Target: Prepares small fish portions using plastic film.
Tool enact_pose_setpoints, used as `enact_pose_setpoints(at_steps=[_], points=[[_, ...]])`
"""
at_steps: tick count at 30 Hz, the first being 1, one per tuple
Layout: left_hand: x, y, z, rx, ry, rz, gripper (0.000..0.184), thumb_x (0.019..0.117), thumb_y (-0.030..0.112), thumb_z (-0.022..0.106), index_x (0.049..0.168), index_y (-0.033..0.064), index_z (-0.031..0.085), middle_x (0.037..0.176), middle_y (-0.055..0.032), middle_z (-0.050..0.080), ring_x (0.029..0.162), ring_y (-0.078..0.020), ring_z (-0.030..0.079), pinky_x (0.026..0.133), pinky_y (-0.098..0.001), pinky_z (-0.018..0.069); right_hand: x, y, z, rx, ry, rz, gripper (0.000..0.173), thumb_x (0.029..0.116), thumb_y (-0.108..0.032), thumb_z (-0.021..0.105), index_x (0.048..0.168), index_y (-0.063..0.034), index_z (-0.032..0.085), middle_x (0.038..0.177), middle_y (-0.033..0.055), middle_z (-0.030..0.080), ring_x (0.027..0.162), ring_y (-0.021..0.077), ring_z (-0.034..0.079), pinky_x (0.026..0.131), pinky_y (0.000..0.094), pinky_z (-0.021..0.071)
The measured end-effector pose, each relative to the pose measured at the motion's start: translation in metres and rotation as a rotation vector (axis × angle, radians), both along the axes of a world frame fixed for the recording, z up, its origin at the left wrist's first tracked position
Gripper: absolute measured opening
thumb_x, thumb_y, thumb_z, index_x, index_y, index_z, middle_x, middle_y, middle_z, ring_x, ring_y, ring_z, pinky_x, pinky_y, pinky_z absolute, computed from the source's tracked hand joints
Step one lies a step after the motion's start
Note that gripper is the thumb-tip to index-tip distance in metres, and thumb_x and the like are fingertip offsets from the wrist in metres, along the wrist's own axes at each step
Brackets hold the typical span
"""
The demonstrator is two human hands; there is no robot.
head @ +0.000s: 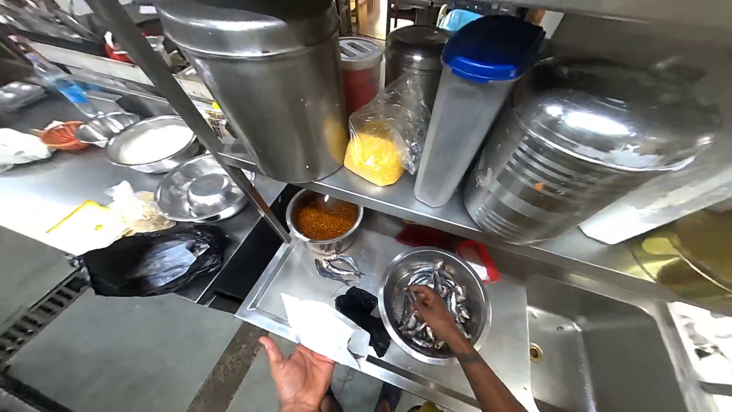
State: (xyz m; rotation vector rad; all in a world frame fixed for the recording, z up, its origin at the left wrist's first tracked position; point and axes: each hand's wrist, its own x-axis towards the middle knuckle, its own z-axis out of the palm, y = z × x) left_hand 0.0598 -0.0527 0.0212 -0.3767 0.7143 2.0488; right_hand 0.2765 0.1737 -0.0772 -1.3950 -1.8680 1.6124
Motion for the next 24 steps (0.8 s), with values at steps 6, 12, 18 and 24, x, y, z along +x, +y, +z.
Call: enact_pose_setpoints(at_steps=[6,12,18,24], points=[[0.006,0.018,-0.007,0.083,-0.031,-0.004,0.109,0.0772,0.098,0.024,0.148,0.0169,0.042,0.132,-0.0170,0.064,0.118,-0.0343,0.065,0.091,-0.0594,0.0563,0.036,-0.021,0.088,-0.262,0.642,0.008,0.040,0.0997,-0.013,0.050,0.136,-0.0006,0.061,0.121,0.0185,0.066,0.093,0.0238,0.067,0.078,0.0390,0.0588],[0.017,0.034,0.000,0.098,-0.049,-0.026,0.113,0.0757,0.099,0.021,0.147,0.0145,0.045,0.128,-0.0189,0.066,0.115,-0.0353,0.067,0.089,-0.0588,0.0569,0.044,-0.053,0.156,-0.051,0.715,0.264,0.035,0.1002,-0.017,0.066,0.132,-0.0019,0.066,0.118,0.0187,0.070,0.093,0.0247,0.071,0.084,0.0411,0.0620],[0.022,0.035,0.010,0.133,-0.063,-0.006,0.113,0.0757,0.099,0.023,0.149,0.0149,0.044,0.134,-0.0189,0.063,0.122,-0.0359,0.063,0.095,-0.0605,0.0535,0.043,-0.070,0.162,0.121,0.609,0.478,0.032,0.0960,-0.006,0.069,0.127,-0.0017,0.069,0.121,0.0144,0.070,0.104,0.0245,0.071,0.092,0.0410,0.0620],[0.029,0.032,0.015,0.157,-0.050,-0.088,0.116,0.0758,0.099,0.019,0.148,0.0125,0.044,0.132,-0.0206,0.064,0.120,-0.0373,0.064,0.095,-0.0607,0.0536,0.011,-0.089,0.138,0.546,0.297,0.394,0.021,0.0977,-0.021,0.069,0.117,-0.0190,0.077,0.117,-0.0037,0.074,0.109,0.0076,0.069,0.092,0.0301,0.0616]])
